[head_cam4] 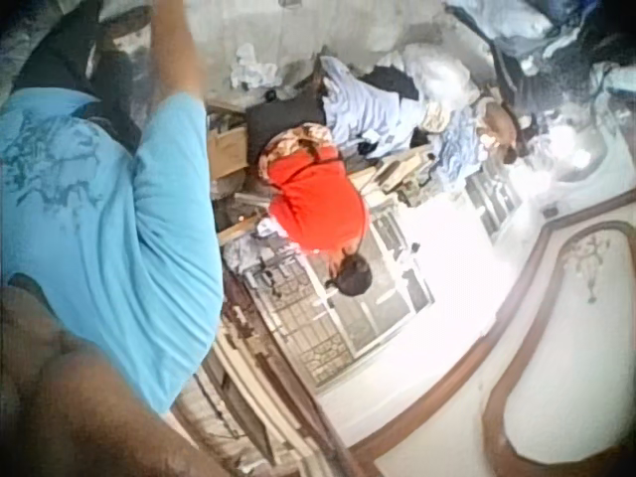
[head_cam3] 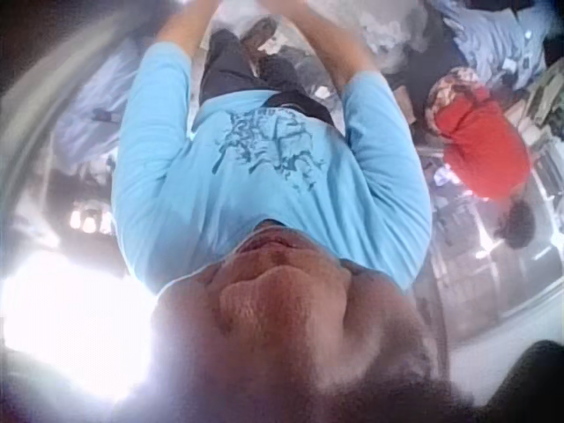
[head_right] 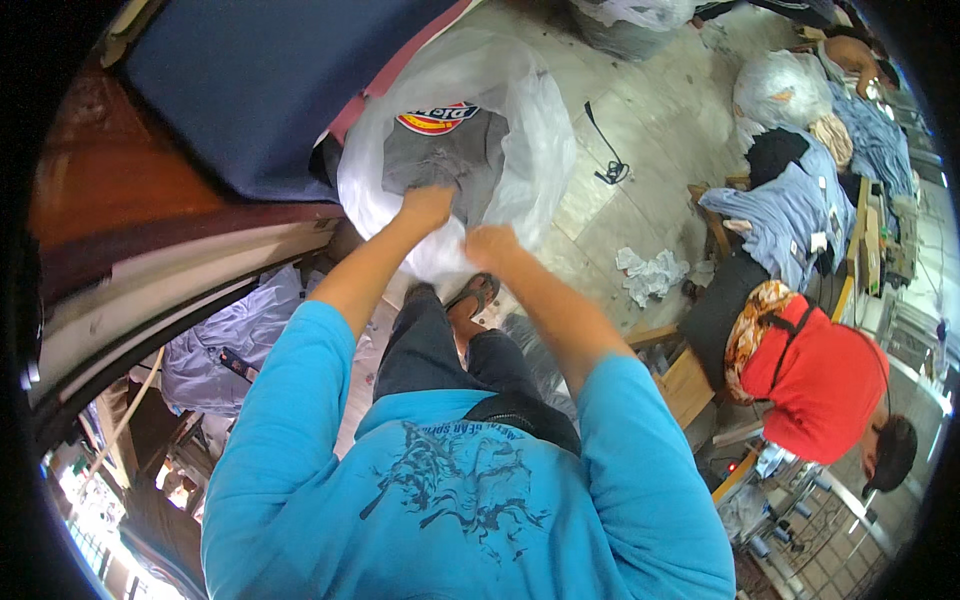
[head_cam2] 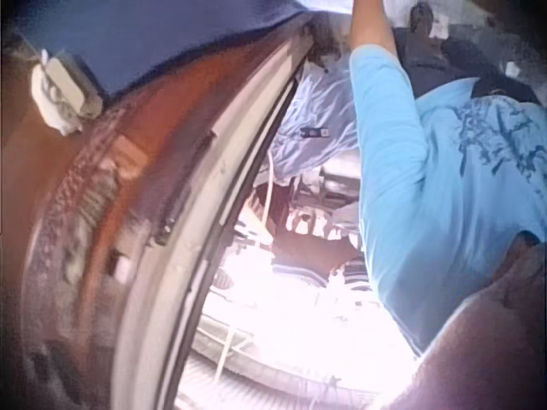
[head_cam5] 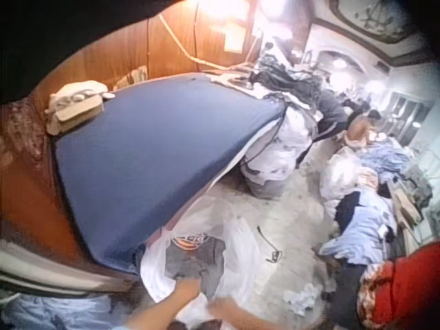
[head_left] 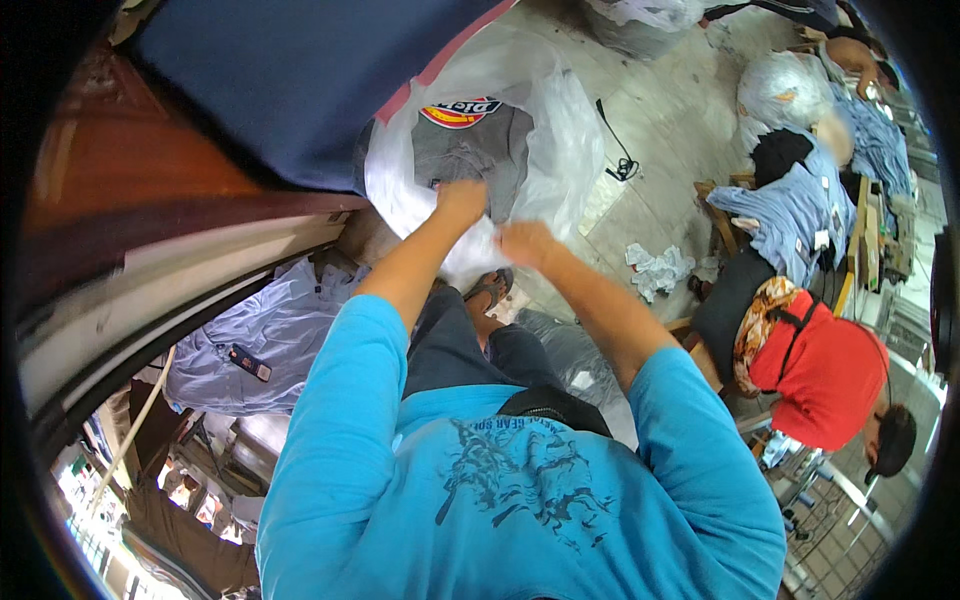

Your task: The person irons a grey tank top on a padded table using a steam iron and then places it on a stack of finished garments.

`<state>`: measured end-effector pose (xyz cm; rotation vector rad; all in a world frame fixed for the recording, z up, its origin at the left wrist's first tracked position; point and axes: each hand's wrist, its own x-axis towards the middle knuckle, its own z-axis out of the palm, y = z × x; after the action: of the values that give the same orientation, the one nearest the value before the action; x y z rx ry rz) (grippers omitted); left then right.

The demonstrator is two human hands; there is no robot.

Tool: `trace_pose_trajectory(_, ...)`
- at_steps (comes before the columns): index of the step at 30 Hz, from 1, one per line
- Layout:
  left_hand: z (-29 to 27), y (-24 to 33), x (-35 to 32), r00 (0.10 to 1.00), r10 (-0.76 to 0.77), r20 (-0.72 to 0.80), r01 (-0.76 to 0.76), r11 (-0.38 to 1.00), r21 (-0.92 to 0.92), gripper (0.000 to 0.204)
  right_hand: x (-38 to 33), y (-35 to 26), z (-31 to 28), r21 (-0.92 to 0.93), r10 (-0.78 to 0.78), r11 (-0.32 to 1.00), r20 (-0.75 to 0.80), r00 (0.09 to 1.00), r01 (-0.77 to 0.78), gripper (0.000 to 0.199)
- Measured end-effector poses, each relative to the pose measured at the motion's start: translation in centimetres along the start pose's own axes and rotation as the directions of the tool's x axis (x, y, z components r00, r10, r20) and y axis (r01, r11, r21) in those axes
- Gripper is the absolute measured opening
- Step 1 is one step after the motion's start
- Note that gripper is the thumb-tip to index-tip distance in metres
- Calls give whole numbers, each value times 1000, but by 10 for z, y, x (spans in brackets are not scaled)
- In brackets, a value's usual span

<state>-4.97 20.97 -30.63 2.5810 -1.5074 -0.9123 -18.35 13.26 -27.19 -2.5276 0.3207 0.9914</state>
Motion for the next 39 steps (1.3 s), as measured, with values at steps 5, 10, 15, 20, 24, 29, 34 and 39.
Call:
trace_pose_trajectory(5, 32, -17, 29, 836, -258, 485, 251, 965, 79, 31, 35, 25, 30, 198, -123, 976, 168, 978, 89, 44)
trace_pose_trajectory(10, 82, -20, 106, 847, -450, 282, 531, 709, -464, 39, 94, 36, -3, 665, 315, 746, -374, 872, 16, 27)
trace_pose_trajectory(15, 208, 12, 161, 693, -443, 569, 409, -409, -816, 47, 107, 58, -1, 979, 459, 201, -122, 880, 30, 23)
trace_pose_trajectory(20, -12, 63, 102, 949, -270, -165, 97, 744, -661, 32, 59, 87, -39, 981, 715, -7, -129, 687, 192, 23)
trace_pose_trajectory(24, -162, 120, 28, 805, 487, -338, -509, 277, -815, 38, 7, 97, -125, 943, 662, -110, -165, 731, 313, 22)
trace_pose_trajectory(29, -329, 144, -2, 341, 875, -343, -566, -100, -818, 37, -50, 126, -299, 885, 427, 38, -434, 793, 464, 21)
trace_pose_trajectory(34, -404, 76, 20, 761, 487, -429, -440, -97, -892, 46, -59, 191, -489, 693, 198, 193, -721, 664, 695, 20)
trace_pose_trajectory(39, -423, 143, 130, 941, -159, -299, -324, -683, -655, 63, -20, 238, -643, 532, 35, 133, -846, 532, 836, 20)
